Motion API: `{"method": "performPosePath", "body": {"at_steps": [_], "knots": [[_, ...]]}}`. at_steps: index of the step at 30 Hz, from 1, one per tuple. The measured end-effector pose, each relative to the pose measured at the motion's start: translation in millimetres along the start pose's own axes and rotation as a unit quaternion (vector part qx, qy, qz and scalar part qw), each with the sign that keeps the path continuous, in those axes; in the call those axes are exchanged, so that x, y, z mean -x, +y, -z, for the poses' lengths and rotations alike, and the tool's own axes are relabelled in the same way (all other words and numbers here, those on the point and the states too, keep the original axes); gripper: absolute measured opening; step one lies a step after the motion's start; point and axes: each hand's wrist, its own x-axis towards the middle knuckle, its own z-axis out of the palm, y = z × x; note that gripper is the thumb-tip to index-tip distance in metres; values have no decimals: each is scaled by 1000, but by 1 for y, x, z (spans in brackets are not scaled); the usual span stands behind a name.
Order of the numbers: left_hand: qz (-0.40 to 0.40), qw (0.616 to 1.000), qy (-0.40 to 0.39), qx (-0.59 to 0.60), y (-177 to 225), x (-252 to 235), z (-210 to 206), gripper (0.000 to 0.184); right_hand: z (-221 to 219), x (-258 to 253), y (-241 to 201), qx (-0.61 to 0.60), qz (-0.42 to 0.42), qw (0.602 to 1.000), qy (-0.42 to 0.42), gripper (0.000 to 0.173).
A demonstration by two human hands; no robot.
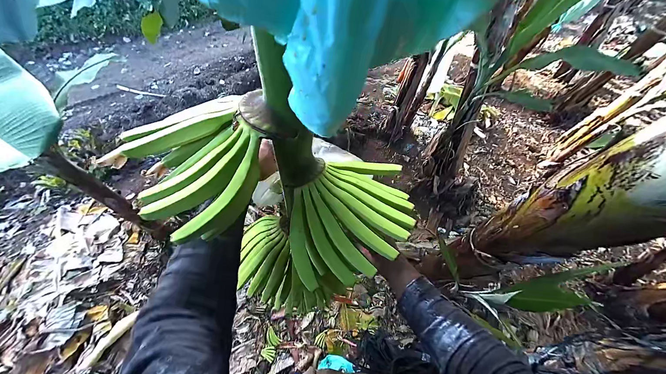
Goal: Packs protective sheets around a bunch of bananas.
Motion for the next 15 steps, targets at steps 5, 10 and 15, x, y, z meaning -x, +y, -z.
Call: {"method": "performPosePath", "body": {"at_steps": [5, 10, 15], "knots": [[-147, 970, -10, -191, -185, 61, -59, 26, 5, -31, -10, -104, 71, 990, 68, 37], [-102, 983, -128, -80, -181, 105, -54, 12, 34, -34, -34, 182, 20, 982, 38, 45], [22, 990, -136, -19, -147, 65, -37, 34, 35, -81, -46, 171, 147, 974, 15, 41]]}}
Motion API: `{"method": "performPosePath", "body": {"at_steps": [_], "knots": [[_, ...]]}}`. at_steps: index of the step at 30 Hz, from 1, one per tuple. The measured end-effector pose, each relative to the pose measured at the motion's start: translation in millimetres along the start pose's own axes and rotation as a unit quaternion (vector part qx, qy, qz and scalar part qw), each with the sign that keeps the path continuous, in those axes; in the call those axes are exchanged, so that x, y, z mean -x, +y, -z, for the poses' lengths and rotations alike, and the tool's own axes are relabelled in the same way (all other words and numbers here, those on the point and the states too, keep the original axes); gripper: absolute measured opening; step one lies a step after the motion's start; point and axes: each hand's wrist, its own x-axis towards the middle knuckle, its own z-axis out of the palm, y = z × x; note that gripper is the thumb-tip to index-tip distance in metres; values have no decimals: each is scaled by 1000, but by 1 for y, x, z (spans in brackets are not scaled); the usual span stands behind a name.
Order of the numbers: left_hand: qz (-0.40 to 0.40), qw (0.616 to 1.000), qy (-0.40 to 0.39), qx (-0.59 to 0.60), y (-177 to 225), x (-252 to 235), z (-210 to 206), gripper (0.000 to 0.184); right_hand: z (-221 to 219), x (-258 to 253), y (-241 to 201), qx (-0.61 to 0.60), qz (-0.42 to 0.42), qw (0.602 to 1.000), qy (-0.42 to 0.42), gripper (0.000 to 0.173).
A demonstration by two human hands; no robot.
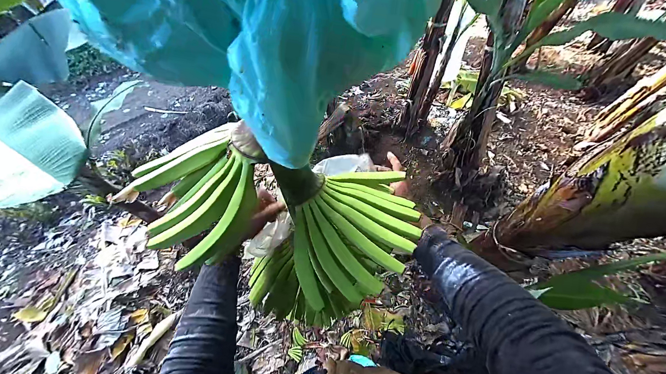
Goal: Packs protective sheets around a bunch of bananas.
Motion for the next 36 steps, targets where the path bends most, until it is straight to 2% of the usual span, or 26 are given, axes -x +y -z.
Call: {"method": "performPosePath", "body": {"at_steps": [2, 3, 6, 7, 10, 11, 14, 17, 21, 24, 27, 30, 32, 34, 36], "knots": [[56, 994, -6, -91, 22, -18, 4, 43, -1, -11, -1, 27, 111, 993, -21, 72], [54, 991, -16, -122, 36, -21, 2, 41, -2, -10, -2, 24, 127, 991, -34, 70], [11, 992, -2, -125, 54, -15, -6, 43, -3, 1, -5, -13, 91, 994, -59, 24], [4, 990, 14, -140, 56, -9, -7, 42, -4, 4, 1, -18, 86, 994, -66, 20], [-67, 968, 42, -240, 55, 7, -2, 26, -3, 28, 28, -14, 120, 990, -67, 20], [-106, 963, 57, -242, 49, 13, -4, 18, -4, 42, 40, -11, 117, 992, -51, 20], [-181, 967, 67, -166, 28, 25, -10, 18, -14, 75, 68, -76, 99, 992, -9, 20], [-157, 972, 30, -173, 27, 39, -20, 22, -24, 102, 76, -115, 74, 990, 45, 26], [-132, 973, 78, -173, 27, 59, -35, 19, -24, 145, 86, -102, 55, 991, 73, 46], [-95, 974, 131, -156, 28, 84, -43, 25, -8, 197, 97, -62, 38, 997, 17, 48], [-67, 972, 167, -153, 32, 127, -55, 28, 20, 249, 112, 12, -32, 997, -72, 43], [-96, 968, 200, -117, 42, 170, -80, 23, 49, 286, 131, 94, -72, 986, -118, 51], [-138, 975, 167, -59, 59, 190, -96, 21, 65, 298, 126, 169, -79, 971, -152, 63], [-172, 984, 53, 3, 81, 203, -111, 25, 74, 307, 111, 240, -96, 948, -185, 67], [-196, 976, -70, 63, 105, 208, -130, 27, 79, 321, 113, 336, -102, 916, -195, 60]]}}
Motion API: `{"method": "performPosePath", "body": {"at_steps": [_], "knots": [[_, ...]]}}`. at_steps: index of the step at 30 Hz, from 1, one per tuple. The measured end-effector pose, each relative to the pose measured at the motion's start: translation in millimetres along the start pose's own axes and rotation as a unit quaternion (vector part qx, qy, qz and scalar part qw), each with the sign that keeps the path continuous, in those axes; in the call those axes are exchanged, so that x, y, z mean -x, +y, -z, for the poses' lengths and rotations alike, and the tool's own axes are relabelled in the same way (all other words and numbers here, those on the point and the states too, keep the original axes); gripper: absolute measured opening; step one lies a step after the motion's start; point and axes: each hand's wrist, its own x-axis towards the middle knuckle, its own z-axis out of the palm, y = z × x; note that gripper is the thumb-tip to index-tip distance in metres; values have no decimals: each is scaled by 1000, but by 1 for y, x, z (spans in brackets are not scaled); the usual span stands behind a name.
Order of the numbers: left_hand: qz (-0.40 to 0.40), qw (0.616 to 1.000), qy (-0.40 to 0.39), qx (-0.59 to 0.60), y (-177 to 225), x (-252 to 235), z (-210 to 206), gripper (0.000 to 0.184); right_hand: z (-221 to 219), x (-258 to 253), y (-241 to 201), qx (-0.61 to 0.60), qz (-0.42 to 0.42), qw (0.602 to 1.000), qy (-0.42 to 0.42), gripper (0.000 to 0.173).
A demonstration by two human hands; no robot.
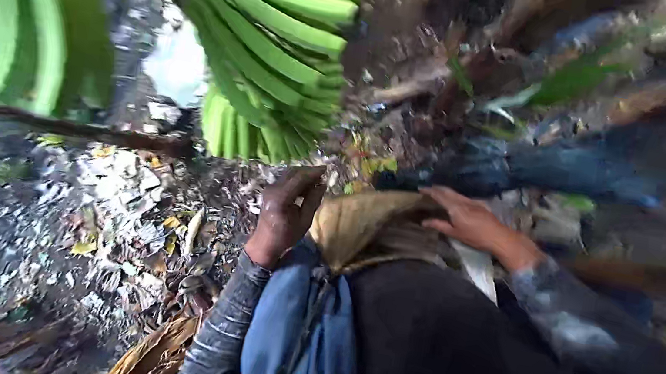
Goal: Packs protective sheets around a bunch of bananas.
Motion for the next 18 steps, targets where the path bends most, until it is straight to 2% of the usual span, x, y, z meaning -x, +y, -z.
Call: {"method": "performPosePath", "body": {"at_steps": [4, 7, 10, 13, 16, 18], "knots": [[-46, 984, -149, 87, 28, -28, -45, 24, -21, -4, 23, 113, 10, 990, 85, 29], [-73, 958, -268, 68, 43, -40, -79, 21, -16, -14, 15, 87, 36, 986, 134, 28], [-76, 924, -374, -8, 58, -44, -109, 19, -4, -27, 4, 51, 25, 989, 133, 25], [-47, 871, -466, -145, 63, -50, -138, 18, 9, -35, -10, 63, -11, 994, 93, 25], [-71, 825, -507, -240, 60, -52, -159, 18, 19, -38, -18, 65, -8, 994, 83, 23], [-97, 820, -508, -245, 55, -50, -165, 17, 22, -37, -19, 67, -12, 995, 77, 23]]}}
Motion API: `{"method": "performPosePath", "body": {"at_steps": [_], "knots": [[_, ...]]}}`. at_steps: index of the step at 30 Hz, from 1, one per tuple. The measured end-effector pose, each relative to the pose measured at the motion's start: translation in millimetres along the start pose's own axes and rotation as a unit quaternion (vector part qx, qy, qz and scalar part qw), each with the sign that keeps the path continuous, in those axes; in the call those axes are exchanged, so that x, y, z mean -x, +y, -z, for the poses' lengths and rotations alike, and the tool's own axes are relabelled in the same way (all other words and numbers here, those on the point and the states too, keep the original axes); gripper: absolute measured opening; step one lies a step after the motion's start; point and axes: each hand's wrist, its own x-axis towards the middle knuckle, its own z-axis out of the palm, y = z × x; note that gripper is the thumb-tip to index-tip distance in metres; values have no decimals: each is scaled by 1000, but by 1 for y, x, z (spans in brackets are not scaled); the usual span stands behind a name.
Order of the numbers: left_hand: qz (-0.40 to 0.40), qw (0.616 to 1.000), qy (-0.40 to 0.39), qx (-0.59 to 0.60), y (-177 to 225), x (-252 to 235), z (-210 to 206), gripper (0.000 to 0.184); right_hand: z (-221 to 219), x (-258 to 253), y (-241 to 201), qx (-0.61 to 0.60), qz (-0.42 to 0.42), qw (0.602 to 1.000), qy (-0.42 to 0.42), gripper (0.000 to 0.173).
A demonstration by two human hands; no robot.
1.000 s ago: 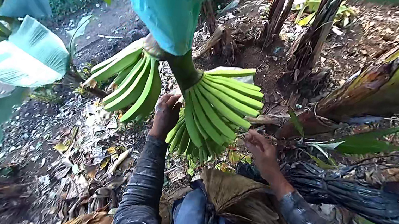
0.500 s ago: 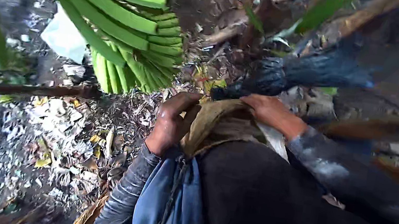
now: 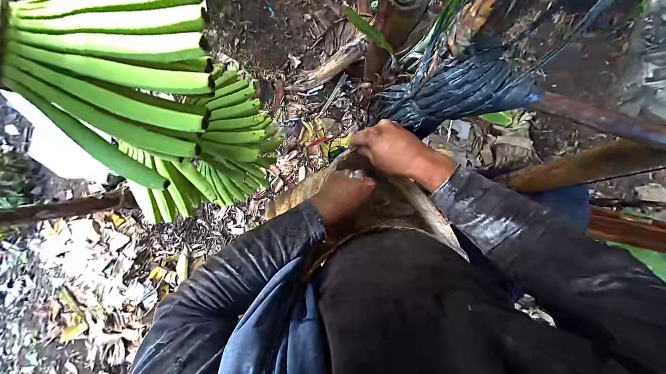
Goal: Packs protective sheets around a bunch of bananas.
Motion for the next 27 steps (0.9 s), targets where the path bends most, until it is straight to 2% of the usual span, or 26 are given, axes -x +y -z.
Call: {"method": "performPosePath", "body": {"at_steps": [5, 8, 10, 12, 14, 16, 19, 20, 21, 24, 27], "knots": [[-57, 994, 94, 0, 1, 10, -6, 13, 6, 6, 1, -15, 10, 1000, -3, 23], [-79, 983, 165, 28, 9, 24, 16, 13, 5, 9, 6, -25, 16, 1000, 7, 21], [-91, 963, 246, 64, 12, 36, 34, 15, 7, 11, 9, -32, 21, 999, 9, 22], [-98, 927, 340, 123, 13, 53, 51, 14, 9, 15, 10, -37, 20, 999, 4, 21], [-99, 897, 403, 154, 11, 70, 73, 13, 5, 16, 13, -35, 36, 999, 15, 19], [-88, 906, 382, 159, 10, 82, 88, 13, 0, 18, 16, -37, 33, 999, 12, 20], [-5, 974, 210, 85, 15, 78, 73, 28, -3, 14, 14, -33, 24, 999, -2, 24], [19, 986, 158, 52, 18, 70, 60, 29, -3, 12, 14, -30, 21, 999, -3, 24], [20, 990, 138, 36, 21, 62, 46, 25, -4, 12, 13, -27, 21, 999, -1, 24], [-41, 973, 205, 98, 20, 60, 35, 18, -3, 16, 13, -58, 28, 998, 21, 22], [-59, 905, 314, 281, 16, 94, 78, 15, 7, 32, 14, -229, 17, 971, 72, 29]]}}
